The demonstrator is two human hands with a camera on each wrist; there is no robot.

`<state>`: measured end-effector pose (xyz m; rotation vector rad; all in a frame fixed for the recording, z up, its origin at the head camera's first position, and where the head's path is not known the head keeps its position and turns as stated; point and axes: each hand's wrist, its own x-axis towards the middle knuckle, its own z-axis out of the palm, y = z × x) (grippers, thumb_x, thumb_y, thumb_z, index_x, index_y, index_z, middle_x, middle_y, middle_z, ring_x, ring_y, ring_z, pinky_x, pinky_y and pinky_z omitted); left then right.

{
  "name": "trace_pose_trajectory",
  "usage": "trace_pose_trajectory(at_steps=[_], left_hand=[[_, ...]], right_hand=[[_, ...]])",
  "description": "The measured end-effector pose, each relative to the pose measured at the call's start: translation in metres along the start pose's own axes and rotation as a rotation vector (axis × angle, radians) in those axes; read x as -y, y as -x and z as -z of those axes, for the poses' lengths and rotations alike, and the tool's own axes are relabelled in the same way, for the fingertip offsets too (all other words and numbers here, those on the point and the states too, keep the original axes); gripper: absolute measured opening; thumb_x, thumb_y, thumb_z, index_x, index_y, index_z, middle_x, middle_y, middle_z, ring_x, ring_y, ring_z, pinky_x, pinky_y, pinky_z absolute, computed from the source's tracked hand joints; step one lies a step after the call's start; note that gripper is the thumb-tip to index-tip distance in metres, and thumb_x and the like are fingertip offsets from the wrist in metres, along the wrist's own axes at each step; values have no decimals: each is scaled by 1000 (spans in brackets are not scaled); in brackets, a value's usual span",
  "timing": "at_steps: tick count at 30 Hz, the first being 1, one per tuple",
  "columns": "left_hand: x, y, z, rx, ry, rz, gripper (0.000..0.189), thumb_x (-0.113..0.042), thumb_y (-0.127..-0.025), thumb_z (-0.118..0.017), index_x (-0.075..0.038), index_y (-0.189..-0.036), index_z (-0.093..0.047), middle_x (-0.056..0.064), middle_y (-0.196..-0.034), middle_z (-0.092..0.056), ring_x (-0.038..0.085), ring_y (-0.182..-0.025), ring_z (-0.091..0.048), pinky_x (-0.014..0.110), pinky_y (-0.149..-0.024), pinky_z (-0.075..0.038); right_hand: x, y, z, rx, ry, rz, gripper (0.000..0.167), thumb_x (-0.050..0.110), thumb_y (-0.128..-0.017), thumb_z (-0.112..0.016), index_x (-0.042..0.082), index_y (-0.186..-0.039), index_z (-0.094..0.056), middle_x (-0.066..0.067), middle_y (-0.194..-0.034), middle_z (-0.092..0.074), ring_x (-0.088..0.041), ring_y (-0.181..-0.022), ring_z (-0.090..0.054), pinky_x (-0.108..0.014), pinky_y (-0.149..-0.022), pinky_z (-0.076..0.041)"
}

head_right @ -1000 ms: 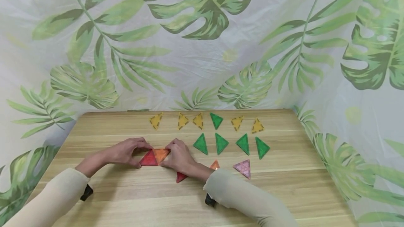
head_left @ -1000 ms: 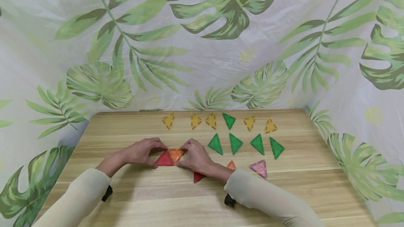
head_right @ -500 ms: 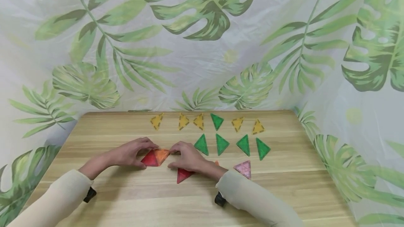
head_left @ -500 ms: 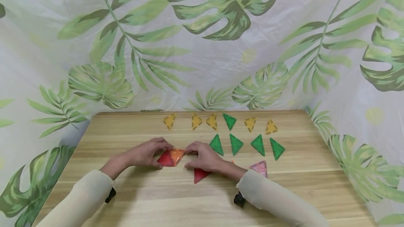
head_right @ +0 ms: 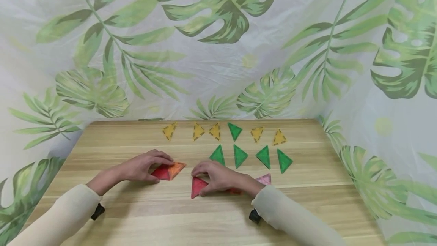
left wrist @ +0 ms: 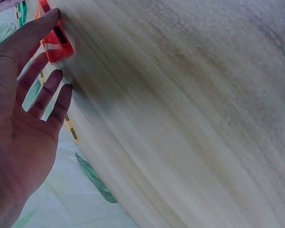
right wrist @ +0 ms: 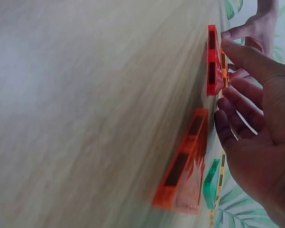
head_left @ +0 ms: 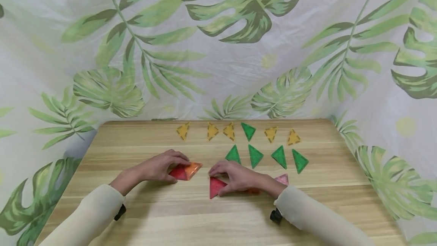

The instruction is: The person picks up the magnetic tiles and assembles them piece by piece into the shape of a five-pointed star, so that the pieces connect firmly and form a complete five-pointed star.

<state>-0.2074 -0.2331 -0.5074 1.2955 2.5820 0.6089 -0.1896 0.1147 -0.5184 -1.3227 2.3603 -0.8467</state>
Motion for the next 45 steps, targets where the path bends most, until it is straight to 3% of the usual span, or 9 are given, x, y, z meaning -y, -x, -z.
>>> trace_pose_trajectory(at_steps=[7, 18, 23, 31, 45], left_hand=[[1, -1, 0, 2, -21, -10, 58, -18, -83, -91, -10, -136, -71, 6, -140, -66, 29, -123, -59, 49, -101, -53], [0, 0, -3, -25, -23, 23, 56, -21, -83, -91, -8, -134, -72, 8, -137, -67, 30, -124, -61, 52, -103, -54], [-2, 1, -3, -27, 0, 59, 56, -21, -84, -91, -7, -135, -72, 9, -137, -67, 30, -126, -61, 53, -104, -54], [-4, 0, -4, -35, 6, 59, 57, -21, -83, -92, -4, -134, -72, 10, -136, -67, 30, -125, -62, 51, -104, -54], [-5, -1, -4, -32, 10, 71, 57, -21, -83, -92, -4, -133, -72, 10, -135, -67, 31, -125, -62, 52, -105, -54]], right_hand=[[1, 4, 2, 61, 16, 12, 60, 29, -87, -90, 11, -140, -69, 0, -146, -64, -17, -137, -53, -32, -115, -44], [-4, 3, -2, -10, 60, 99, 51, 24, -86, -89, 7, -131, -73, -2, -136, -70, -18, -131, -59, -31, -111, -47], [-7, 3, -6, -49, 47, 84, 52, 26, -84, -91, 8, -130, -74, -2, -134, -70, -17, -129, -61, -30, -111, -48], [-3, 0, -13, -153, 4, 38, 53, 28, -83, -92, 9, -130, -75, -2, -133, -71, -16, -128, -62, -33, -110, -50], [7, -23, -21, -270, -7, -90, 52, 24, -81, -94, 6, -127, -75, -2, -128, -73, -16, -122, -67, -31, -107, -53]])
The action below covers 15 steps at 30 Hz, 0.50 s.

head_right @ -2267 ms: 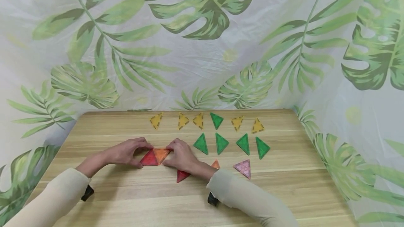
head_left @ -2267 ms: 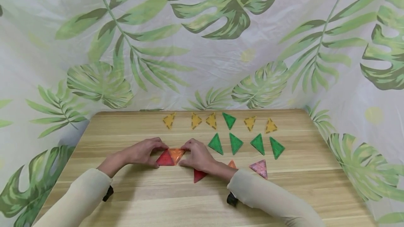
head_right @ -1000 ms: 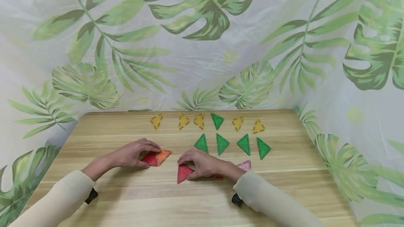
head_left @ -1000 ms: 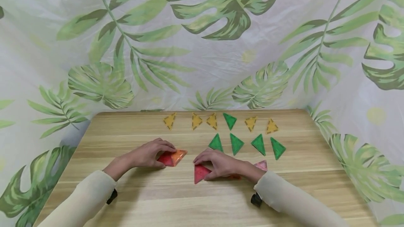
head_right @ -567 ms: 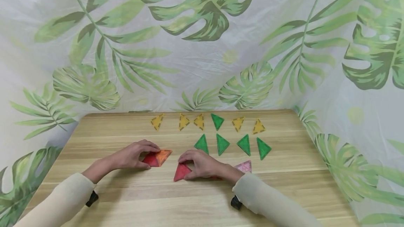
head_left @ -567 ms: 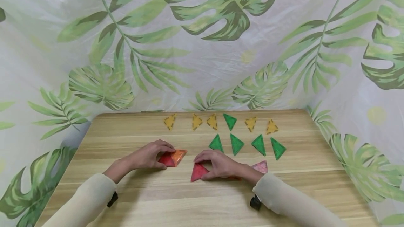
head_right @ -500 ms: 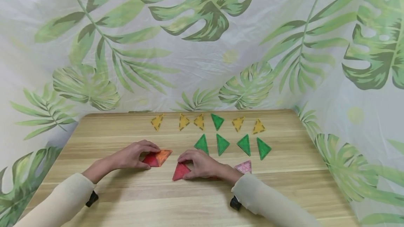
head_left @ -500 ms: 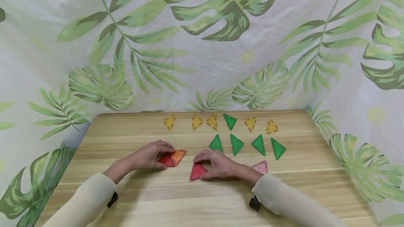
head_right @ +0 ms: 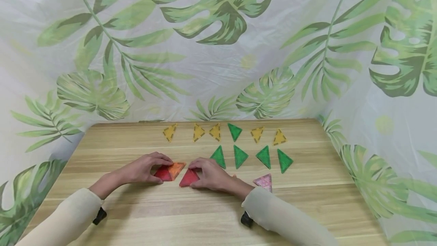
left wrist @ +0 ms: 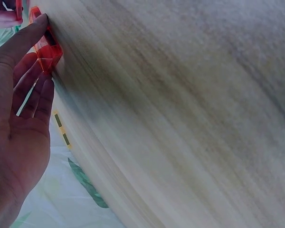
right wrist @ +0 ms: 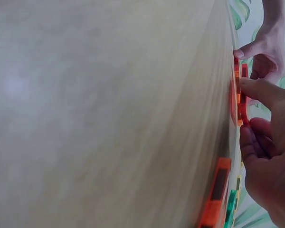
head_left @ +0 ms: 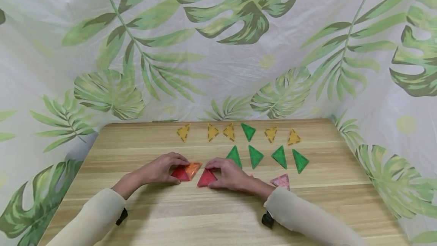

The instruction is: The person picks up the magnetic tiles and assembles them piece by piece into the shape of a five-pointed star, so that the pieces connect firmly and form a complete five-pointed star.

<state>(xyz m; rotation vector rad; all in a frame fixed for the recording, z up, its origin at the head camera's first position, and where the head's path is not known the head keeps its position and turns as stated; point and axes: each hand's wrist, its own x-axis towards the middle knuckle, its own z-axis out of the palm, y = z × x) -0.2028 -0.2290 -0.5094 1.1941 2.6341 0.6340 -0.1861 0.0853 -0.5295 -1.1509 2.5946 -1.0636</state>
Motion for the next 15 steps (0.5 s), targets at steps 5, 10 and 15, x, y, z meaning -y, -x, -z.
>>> trace_pose_trajectory(at_steps=[5, 10, 15], left_hand=[[0, -1, -1, -8, -3, -7, 57, -20, -82, -93, -4, -133, -72, 10, -135, -67, 30, -124, -63, 51, -105, -54], [0, -2, -1, -9, 2, -6, 56, -21, -82, -93, -4, -132, -73, 9, -134, -68, 30, -124, -63, 51, -105, -54], [2, -1, -2, -2, 1, 0, 56, -21, -83, -93, -5, -132, -73, 9, -134, -68, 30, -124, -63, 51, -105, -54]], right_hand=[[2, -6, -3, -3, 28, -31, 53, 25, -82, -93, 6, -128, -75, -2, -127, -73, -14, -120, -67, -30, -105, -54], [2, -10, -8, -17, 50, -45, 54, 27, -82, -93, 6, -128, -75, -2, -127, -73, -13, -119, -67, -28, -104, -54], [5, -14, -12, -36, 78, -44, 53, 27, -82, -93, 5, -126, -75, -3, -125, -74, -14, -118, -68, -28, -103, -54]])
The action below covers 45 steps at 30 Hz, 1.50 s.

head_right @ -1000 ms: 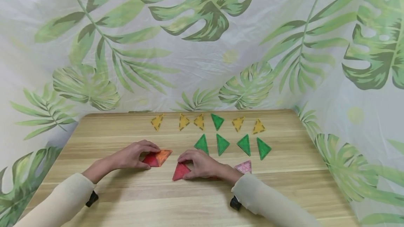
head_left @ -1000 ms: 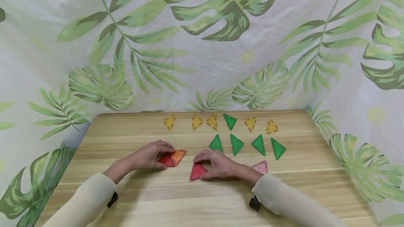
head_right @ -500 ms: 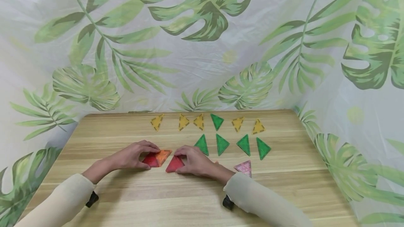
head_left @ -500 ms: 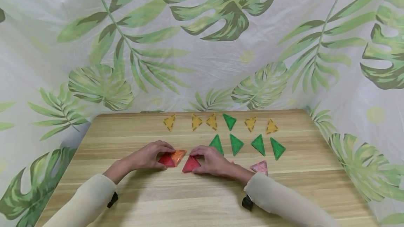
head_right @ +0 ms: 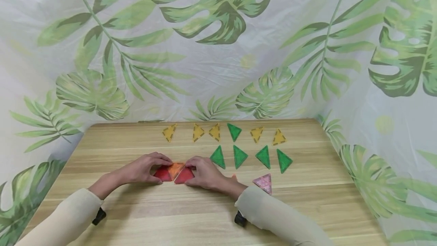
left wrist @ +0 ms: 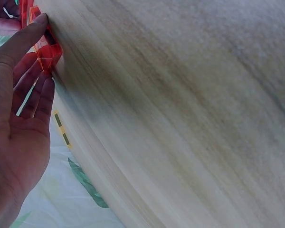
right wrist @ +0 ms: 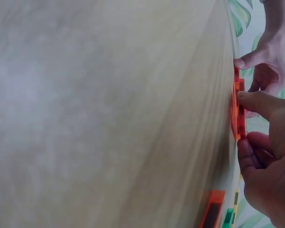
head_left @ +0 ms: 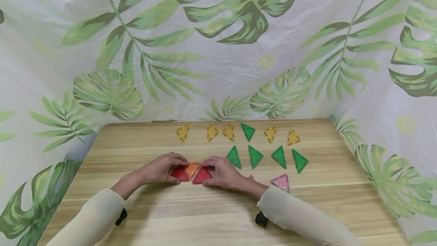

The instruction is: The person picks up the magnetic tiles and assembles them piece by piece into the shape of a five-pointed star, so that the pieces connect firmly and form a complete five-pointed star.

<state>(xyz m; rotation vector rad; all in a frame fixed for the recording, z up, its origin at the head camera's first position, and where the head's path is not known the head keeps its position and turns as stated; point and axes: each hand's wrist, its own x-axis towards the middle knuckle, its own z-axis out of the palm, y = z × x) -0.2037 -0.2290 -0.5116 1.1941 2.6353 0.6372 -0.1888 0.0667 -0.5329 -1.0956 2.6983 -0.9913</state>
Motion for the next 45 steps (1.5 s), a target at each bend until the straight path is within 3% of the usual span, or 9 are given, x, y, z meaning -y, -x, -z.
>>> trace_pose_trajectory(at_steps=[10, 20, 26, 32, 40, 45], left_hand=[[3, -1, -1, -2, 5, -4, 57, -25, -82, -93, -7, -132, -73, 8, -134, -67, 30, -124, -63, 51, -104, -54], [2, -1, -3, -8, -11, -21, 56, -24, -82, -93, -6, -131, -73, 9, -134, -67, 30, -123, -63, 52, -103, -55], [-1, -1, -1, 10, -4, 0, 55, -21, -82, -92, -6, -132, -73, 9, -136, -66, 30, -125, -61, 52, -105, -54], [-2, 0, -1, 11, -3, 3, 54, -22, -83, -93, -6, -131, -74, 9, -135, -65, 29, -123, -60, 52, -104, -54], [-3, 2, -2, 0, -18, 10, 55, -26, -82, -94, -7, -130, -75, 6, -131, -64, 25, -120, -59, 49, -102, -55], [-7, 6, -2, -1, -20, 22, 58, -31, -83, -93, -6, -131, -75, 6, -129, -63, 23, -117, -60, 46, -101, -55]], right_hand=[[6, -3, -6, -39, 22, -29, 51, 27, -82, -94, 5, -124, -76, -6, -124, -74, -15, -110, -70, -23, -92, -57], [8, 2, 7, 16, -26, -86, 53, 29, -85, -92, 6, -129, -75, -4, -129, -71, -16, -116, -67, -27, -100, -55], [3, 14, 29, 41, -87, -50, 46, 22, -87, -89, 2, -126, -75, -7, -127, -72, -20, -119, -67, -34, -104, -55], [-12, 34, 54, 127, -122, -5, 41, 19, -91, -86, 3, -127, -74, -5, -128, -72, -19, -119, -66, -36, -102, -56], [-34, 63, 82, 214, -96, 67, 43, 17, -89, -88, 6, -128, -75, -2, -130, -73, -17, -124, -66, -35, -105, -55], [-49, 79, 94, 258, -102, 91, 47, 21, -87, -90, 7, -129, -75, -1, -134, -72, -21, -130, -63, -42, -110, -51]])
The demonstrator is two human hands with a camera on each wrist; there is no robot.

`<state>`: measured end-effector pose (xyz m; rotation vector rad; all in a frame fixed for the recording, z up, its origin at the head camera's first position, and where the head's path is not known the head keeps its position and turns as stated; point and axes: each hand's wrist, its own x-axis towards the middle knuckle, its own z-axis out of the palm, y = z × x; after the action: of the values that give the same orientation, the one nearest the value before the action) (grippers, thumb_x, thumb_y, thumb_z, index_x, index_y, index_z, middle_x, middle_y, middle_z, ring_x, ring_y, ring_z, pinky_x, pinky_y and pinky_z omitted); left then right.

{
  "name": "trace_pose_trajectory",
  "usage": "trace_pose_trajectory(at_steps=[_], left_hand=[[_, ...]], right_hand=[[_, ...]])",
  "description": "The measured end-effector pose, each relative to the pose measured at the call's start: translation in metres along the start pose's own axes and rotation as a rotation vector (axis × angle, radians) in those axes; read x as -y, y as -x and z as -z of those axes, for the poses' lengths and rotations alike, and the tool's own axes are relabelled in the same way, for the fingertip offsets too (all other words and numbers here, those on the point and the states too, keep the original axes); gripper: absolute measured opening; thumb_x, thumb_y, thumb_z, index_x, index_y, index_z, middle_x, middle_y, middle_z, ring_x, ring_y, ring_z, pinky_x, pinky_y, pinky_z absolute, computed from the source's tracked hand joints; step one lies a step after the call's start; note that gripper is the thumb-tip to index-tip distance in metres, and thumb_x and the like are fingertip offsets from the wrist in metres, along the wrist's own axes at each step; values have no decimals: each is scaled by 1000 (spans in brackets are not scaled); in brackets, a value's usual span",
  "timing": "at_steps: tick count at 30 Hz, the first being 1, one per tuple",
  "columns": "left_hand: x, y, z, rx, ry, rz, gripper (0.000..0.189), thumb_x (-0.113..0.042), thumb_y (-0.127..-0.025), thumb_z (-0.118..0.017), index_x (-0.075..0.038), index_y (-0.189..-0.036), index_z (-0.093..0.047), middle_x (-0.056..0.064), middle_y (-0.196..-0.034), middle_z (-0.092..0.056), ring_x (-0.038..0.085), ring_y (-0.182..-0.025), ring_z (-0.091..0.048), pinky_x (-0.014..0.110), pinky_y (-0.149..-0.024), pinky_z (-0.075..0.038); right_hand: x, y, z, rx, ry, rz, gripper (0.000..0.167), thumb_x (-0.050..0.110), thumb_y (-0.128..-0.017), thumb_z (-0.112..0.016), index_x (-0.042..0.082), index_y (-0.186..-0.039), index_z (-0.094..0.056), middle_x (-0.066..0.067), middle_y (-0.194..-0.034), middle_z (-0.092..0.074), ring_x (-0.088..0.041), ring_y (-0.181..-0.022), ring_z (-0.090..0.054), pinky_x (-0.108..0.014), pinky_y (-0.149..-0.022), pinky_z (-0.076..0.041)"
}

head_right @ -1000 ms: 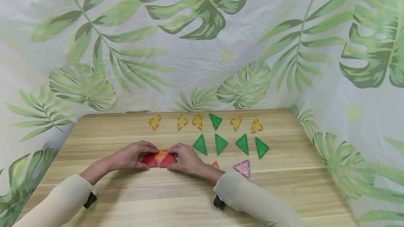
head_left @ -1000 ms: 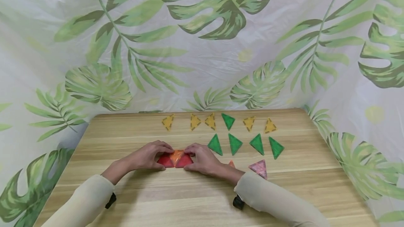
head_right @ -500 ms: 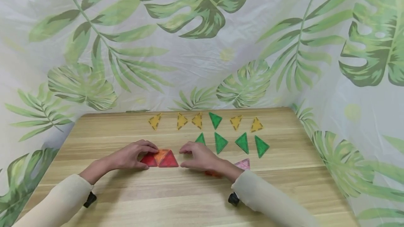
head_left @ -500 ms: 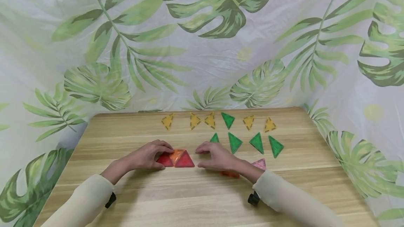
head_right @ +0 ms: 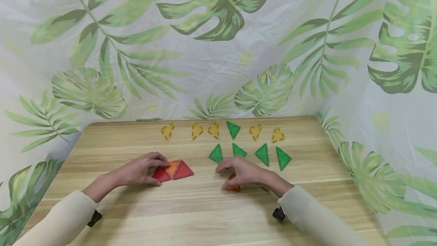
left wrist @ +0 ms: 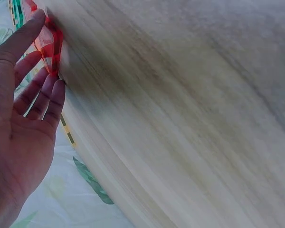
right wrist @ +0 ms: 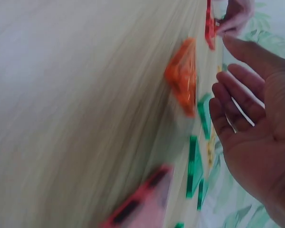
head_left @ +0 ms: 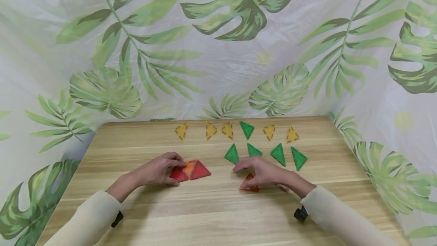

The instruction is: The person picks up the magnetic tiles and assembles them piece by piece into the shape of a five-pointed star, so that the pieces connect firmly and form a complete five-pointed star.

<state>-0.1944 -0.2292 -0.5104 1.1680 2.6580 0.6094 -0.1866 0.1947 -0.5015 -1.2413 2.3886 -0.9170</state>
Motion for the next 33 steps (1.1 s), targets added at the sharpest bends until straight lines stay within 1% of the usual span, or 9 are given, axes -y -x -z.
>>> trace_pose_trajectory(at_steps=[3, 6, 10, 13, 15, 20, 23, 27, 33], left_hand=[[0, 4, 0, -24, -9, -37, 57, -32, -84, -93, -4, -130, -75, 7, -125, -64, 22, -112, -61, 44, -96, -57], [0, 8, 1, -30, -6, -72, 54, -27, -86, -91, -1, -131, -74, 8, -123, -64, 22, -110, -62, 43, -93, -58], [-2, 8, 8, 29, 14, -47, 52, -16, -87, -89, -3, -134, -73, 6, -123, -63, 20, -110, -62, 41, -93, -58], [-3, 5, 14, 78, 15, -33, 55, -10, -84, -89, -6, -137, -71, 6, -126, -62, 22, -113, -61, 43, -97, -58], [-4, 1, 16, 101, 14, -47, 60, -6, -83, -89, -6, -140, -69, 9, -131, -61, 26, -118, -60, 46, -98, -57], [-6, -11, 20, 170, 18, -88, 74, 0, -80, -88, -5, -148, -61, 17, -152, -54, 37, -136, -52, 51, -107, -53], [-8, -16, 21, 218, 25, -93, 76, 0, -81, -88, -6, -151, -58, 17, -160, -48, 40, -143, -46, 54, -111, -49], [-11, -19, 23, 267, 22, -83, 76, -3, -84, -88, -10, -153, -57, 15, -165, -44, 40, -146, -43, 56, -112, -46], [-15, -19, 22, 263, -1, -65, 78, -8, -83, -88, -12, -154, -57, 12, -164, -44, 39, -144, -42, 57, -110, -47]], right_hand=[[-6, 10, 5, 35, 6, 0, 48, 23, -87, -90, 9, -130, -75, 0, -137, -70, -23, -133, -61, -47, -112, -49], [-11, 20, 7, 73, 13, 4, 52, 23, -84, -92, 11, -132, -74, 1, -140, -68, -23, -134, -60, -49, -113, -48], [-14, 28, 9, 104, 33, 17, 58, 25, -82, -94, 11, -135, -72, 0, -143, -67, -24, -135, -59, -50, -113, -47], [-14, 32, 9, 115, 53, 23, 59, 24, -84, -93, 11, -137, -71, -1, -144, -66, -26, -136, -58, -49, -113, -47], [-13, 33, 8, 115, 66, 27, 58, 23, -84, -92, 11, -137, -71, -1, -144, -66, -25, -136, -58, -49, -113, -47], [-15, 34, 6, 96, 103, 60, 55, 21, -85, -91, 10, -135, -71, -1, -140, -68, -22, -132, -60, -45, -111, -49], [-16, 34, 5, 88, 111, 78, 54, 22, -85, -91, 10, -134, -72, -1, -138, -68, -22, -131, -61, -44, -110, -50], [-17, 35, 5, 91, 113, 95, 55, 21, -83, -93, 10, -133, -73, -2, -139, -68, -23, -131, -61, -44, -111, -50], [-19, 36, 4, 77, 127, 111, 52, 22, -84, -92, 9, -131, -74, -1, -136, -68, -21, -129, -61, -43, -109, -51]])
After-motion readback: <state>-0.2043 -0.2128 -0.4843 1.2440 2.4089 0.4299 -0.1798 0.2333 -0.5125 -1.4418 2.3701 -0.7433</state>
